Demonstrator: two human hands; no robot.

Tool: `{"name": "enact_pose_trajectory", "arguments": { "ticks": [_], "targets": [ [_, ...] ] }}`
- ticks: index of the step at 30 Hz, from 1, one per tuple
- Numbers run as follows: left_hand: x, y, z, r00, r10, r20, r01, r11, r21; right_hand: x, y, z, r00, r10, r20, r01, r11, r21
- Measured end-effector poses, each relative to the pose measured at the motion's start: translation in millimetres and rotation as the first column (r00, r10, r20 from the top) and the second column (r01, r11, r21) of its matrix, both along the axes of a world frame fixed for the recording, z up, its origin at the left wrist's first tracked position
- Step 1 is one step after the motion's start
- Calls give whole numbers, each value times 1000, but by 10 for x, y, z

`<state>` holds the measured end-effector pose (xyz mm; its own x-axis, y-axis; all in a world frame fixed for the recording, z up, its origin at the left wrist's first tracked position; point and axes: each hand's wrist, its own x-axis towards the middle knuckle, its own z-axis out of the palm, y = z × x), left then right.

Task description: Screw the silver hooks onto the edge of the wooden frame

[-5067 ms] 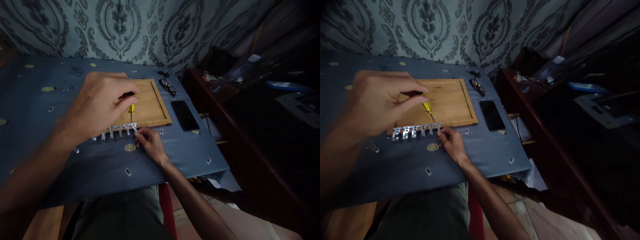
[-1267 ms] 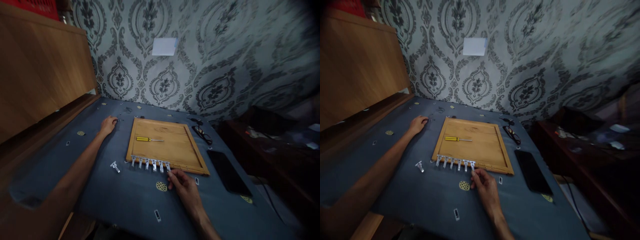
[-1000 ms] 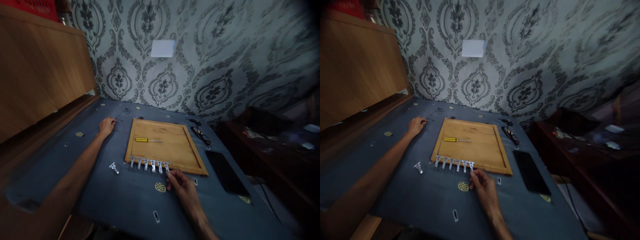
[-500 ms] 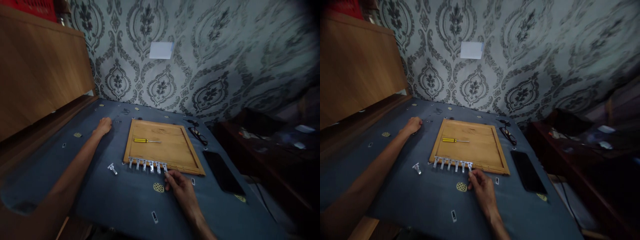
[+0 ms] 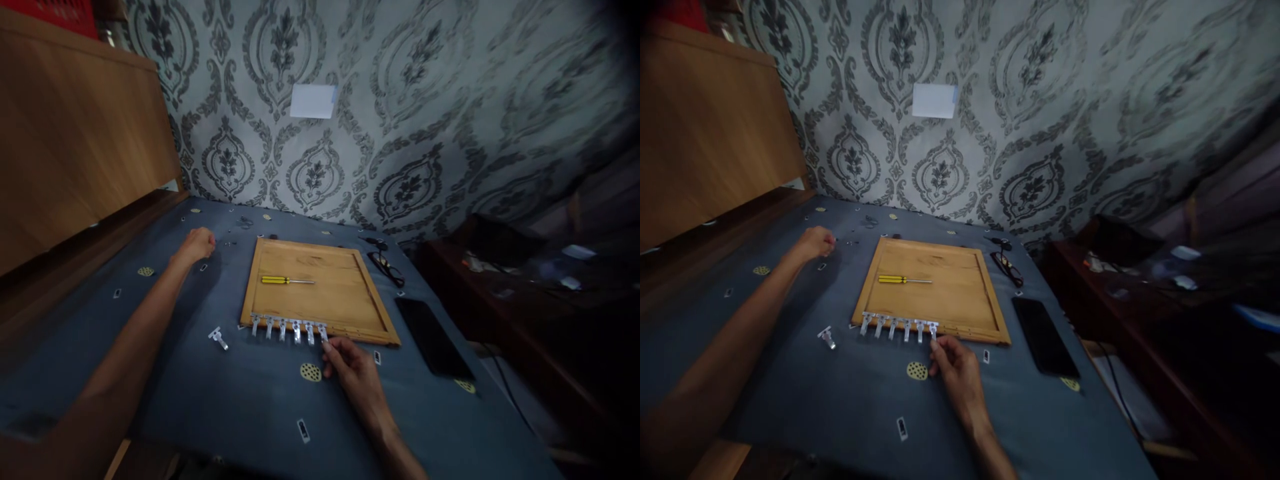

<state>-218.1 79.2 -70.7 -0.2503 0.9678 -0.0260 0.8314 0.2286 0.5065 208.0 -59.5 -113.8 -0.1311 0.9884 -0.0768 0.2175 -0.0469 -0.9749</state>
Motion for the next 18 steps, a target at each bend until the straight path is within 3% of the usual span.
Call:
{"name": "enact_pose_trajectory", "arguments": {
  "ticks": [4,9,13,18],
  "targets": [
    [135,31,100,985,-37,169,55,993,-104,8,1,1,1000,15,10,-15,1000,0],
    [448,30,135,917,-173,360,220,971,-95,10,7,-15,999,32,-12,-31,999,15],
    [831,-39,182,821,-317,475,365,931,-7,13,8,-44,999,24,-29,-24,999,22],
    [1399,-214,242,651,-466,600,513,852,105,12,9,-63,999,24,-47,-23,1000,16]
  ]
}}
